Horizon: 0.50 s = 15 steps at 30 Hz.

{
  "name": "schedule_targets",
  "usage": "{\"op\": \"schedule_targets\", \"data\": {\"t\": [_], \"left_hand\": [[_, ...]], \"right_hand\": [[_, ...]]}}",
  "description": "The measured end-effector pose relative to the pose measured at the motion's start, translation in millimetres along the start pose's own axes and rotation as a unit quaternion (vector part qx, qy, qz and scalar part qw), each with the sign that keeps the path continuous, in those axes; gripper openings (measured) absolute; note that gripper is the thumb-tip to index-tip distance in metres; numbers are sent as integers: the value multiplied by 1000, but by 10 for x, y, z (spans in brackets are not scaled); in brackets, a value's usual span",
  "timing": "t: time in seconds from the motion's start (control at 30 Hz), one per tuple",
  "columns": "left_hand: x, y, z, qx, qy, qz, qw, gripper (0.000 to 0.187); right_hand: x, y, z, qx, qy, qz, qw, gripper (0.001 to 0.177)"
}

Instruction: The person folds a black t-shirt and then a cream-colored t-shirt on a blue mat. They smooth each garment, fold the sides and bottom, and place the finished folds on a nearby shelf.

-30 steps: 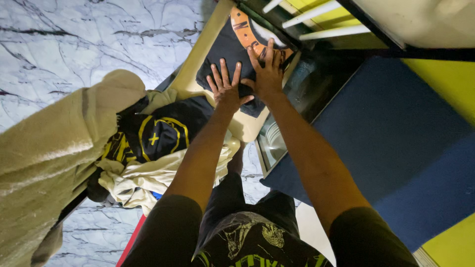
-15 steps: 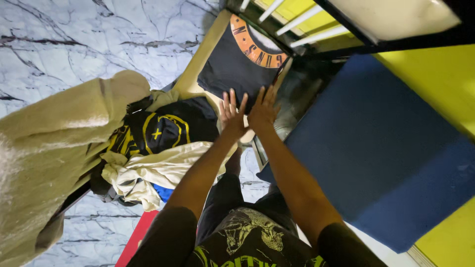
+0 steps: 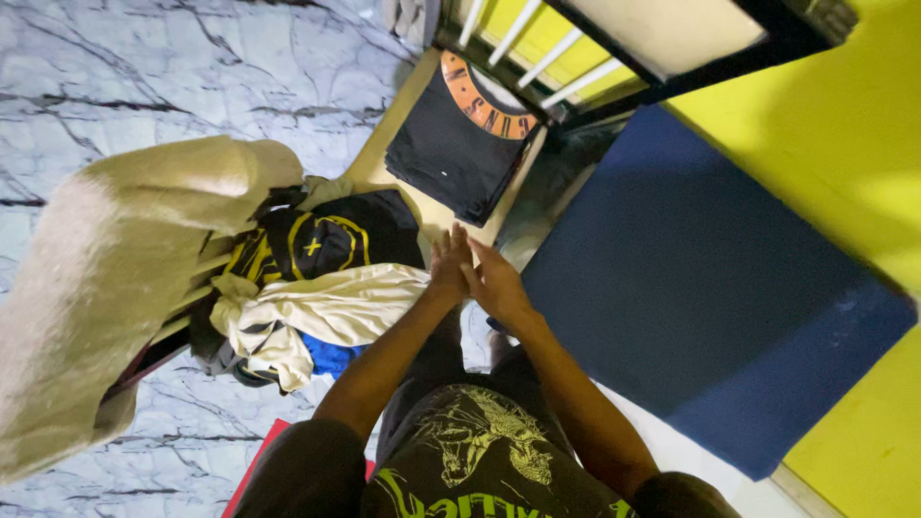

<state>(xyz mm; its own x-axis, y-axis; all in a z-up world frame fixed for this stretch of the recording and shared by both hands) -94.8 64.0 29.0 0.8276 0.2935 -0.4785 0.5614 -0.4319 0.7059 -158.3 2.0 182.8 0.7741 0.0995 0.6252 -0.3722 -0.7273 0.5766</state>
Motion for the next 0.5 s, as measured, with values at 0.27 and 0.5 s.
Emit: {"op": "schedule_targets", "data": {"t": [0.27, 0.5], "left_hand": [[-416, 634, -1244, -195, -11, -242, 950, 59], [-886, 1065, -2093, -308, 53, -309, 898, 33]], "right_hand": [[174, 344, -586, -5, 88, 51, 995, 37], [314, 289, -875, 85, 100, 68, 989, 35]]}}
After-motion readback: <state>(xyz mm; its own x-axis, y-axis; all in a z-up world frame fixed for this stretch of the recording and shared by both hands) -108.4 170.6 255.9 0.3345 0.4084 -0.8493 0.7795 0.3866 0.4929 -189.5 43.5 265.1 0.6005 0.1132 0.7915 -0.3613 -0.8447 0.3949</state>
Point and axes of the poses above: each hand's wrist, its own z-axis towards the middle knuckle, its own y-axis out of the back of the hand, x = y × z, the point moved 4 cm from there along z, towards the middle knuckle, and after that the axes turned 13 degrees about -y, right-handed, at the moved point
